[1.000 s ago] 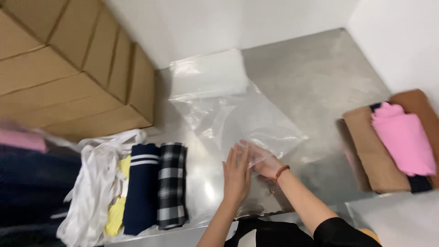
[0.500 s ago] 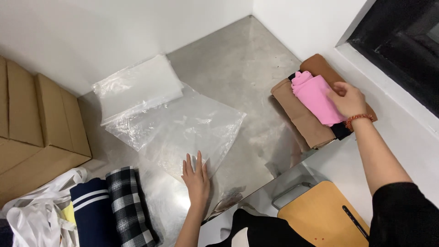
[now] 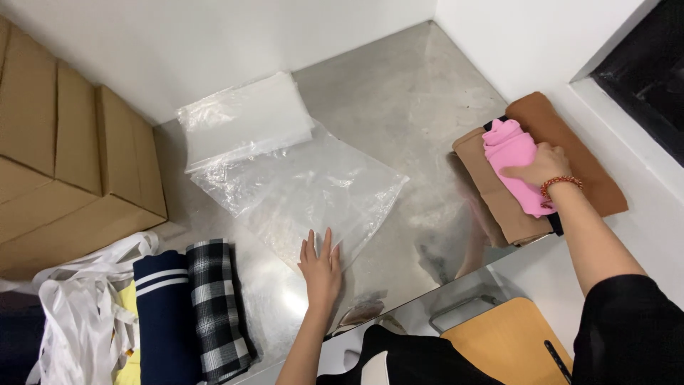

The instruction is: The person places a folded pink garment into a clear plastic bag, seals it, and places it inside a cardboard box. They then close the box and tie a white ribbon around it, finishing with a bow.

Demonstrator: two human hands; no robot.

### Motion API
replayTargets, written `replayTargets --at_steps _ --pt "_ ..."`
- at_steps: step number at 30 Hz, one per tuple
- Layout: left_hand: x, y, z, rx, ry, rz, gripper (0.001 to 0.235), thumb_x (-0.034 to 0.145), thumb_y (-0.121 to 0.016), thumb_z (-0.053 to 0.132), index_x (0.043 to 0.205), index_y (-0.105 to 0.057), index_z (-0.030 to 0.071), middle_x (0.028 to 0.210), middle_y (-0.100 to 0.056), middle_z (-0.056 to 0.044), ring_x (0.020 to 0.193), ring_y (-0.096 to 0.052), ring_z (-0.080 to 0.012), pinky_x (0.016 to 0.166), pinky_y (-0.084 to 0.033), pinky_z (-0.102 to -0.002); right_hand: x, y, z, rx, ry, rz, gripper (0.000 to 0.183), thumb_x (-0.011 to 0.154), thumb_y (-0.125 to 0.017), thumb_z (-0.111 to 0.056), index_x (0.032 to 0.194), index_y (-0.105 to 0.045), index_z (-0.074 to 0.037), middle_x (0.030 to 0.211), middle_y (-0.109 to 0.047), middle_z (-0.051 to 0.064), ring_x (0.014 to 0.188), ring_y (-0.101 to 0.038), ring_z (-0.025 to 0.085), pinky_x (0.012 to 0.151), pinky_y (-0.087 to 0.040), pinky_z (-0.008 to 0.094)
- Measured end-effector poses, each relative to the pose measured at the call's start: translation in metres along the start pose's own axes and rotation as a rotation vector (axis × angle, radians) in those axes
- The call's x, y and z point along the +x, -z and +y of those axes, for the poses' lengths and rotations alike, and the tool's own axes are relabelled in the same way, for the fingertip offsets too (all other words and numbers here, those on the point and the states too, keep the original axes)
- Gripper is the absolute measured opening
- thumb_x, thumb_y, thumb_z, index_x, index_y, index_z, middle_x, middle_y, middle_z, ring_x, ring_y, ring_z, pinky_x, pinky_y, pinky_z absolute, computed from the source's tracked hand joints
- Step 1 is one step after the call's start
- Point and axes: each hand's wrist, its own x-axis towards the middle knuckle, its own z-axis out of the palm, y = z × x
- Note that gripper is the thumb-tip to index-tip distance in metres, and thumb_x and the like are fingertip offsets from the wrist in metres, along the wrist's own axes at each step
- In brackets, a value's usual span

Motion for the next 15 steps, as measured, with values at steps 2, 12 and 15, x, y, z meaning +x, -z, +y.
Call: replayTargets --at_steps 2,12,15 --pt "0.003 0.003 0.006 -0.030 0.023 -0.007 0.052 0.110 -0.040 0.042 0.161 -0.044 0.039 0.177 -0.019 -0.008 0.164 -0.009 -0.0341 0.124 -0.012 -0.071 -0.001 -0.002 -0.004 -0.010 0.005 0.002 0.098 0.068 -0.088 -0.053 0.141 -0.050 0.001 0.145 -0.056 0.030 0.131 -0.057 0.048 0.099 -0.049 0.060" --pt "0.009 0.023 0.028 -0.186 -0.013 -0.059 0.059 0.109 -0.027 0.050 0.166 -0.031 0.037 0.177 -0.028 -0.005 0.166 -0.014 -0.0249 0.127 -0.001 -0.064 -0.126 0.039 -0.099 0.350 0.362 -0.237 0.081 0.077 -0.080 -0.012 0.154 -0.052 -0.010 0.141 -0.061 0.009 0.124 -0.056 0.023 0.102 -0.044 0.041" --pt "0.007 0.035 0.042 -0.253 0.001 -0.063 0.060 0.108 -0.027 0.053 0.166 -0.031 0.039 0.177 -0.028 -0.003 0.166 -0.014 -0.0231 0.127 -0.002 -0.064 -0.140 -0.013 -0.120 0.202 0.385 -0.511 0.094 0.069 -0.089 -0.018 0.156 -0.055 -0.022 0.131 -0.073 0.009 0.108 -0.066 0.022 0.088 -0.051 0.035"
